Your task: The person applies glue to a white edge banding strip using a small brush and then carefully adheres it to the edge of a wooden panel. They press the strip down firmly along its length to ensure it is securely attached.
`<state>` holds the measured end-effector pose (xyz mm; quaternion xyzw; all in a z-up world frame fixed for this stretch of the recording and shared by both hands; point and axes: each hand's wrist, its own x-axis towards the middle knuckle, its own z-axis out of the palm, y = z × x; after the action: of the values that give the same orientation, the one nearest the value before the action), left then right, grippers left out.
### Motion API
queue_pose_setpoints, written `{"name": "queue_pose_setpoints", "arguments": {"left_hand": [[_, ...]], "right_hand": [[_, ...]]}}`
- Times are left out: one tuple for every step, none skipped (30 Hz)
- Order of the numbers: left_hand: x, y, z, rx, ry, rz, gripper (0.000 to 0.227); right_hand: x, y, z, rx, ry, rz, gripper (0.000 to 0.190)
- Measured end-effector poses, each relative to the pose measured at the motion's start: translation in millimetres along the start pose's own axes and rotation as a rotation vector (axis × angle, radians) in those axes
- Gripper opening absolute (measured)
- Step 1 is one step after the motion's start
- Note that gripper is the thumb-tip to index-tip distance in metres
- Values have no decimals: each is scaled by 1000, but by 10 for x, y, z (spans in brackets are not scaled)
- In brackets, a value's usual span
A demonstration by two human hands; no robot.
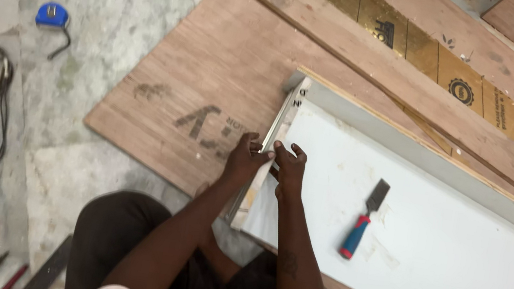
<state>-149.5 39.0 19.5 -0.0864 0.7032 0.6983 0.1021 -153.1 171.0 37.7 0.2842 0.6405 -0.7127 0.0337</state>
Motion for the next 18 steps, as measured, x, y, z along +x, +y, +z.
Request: {"name": "queue_pose_setpoints", "arguments": {"left_hand": [[-67,-62,-45,18,-3,17,70],[-98,-93,-98,41,-2,42,70],[-164,-131,-107,66,-10,42,71],[-283,-202,-138,97,-19,37,71],[-402,-277,-168,128,-27,31,71],[-525,-358,-203,124,-27,25,71],[-641,-435,-240,121,-27,18,71],[-726,-490,-259,117,-31,19,71],[-853,-547,-284,106,-36,10,70],[-957,-577,-315,96,-43,10,69],[-1028,-575,-332,86,-50,10,68],[-1068,-545,-333,120,-44,17,66],[-1109,-505,-333,154,-38,25,64],[-1146,-467,-333,185,-32,25,62],[-1144,-423,-336,190,-40,39,62],[-1166,-401,-337,194,-46,47,62],[-1173,-383,-341,198,-53,55,62],[-1181,-370,-346,190,-51,59,63]], "right_hand": [[-110,45,-28,-22,-2,7,96],[-175,57,-10,-37,-9,8,96],[-237,54,-26,-51,-22,0,96],[-325,88,-49,-61,-35,-2,96],[-413,127,-67,-71,-49,-4,96],[-520,184,-82,-57,-63,-6,96],[-630,240,-96,-43,-76,-8,96],[-719,268,-115,-27,-87,-18,96],[-838,312,-138,-39,-82,-5,96],[-949,347,-145,-48,-76,1,95],[-1030,364,-140,-56,-70,6,95],[-1066,356,-121,-111,-21,-56,93],[-1078,346,-95,-166,29,-117,90],[-1082,340,-83,-224,81,-171,88],[-1031,313,-59,-237,108,-211,88],[-963,289,-32,-251,134,-245,88],[-885,262,-5,-266,160,-280,87],[-792,220,22,-262,170,-269,88]]}}
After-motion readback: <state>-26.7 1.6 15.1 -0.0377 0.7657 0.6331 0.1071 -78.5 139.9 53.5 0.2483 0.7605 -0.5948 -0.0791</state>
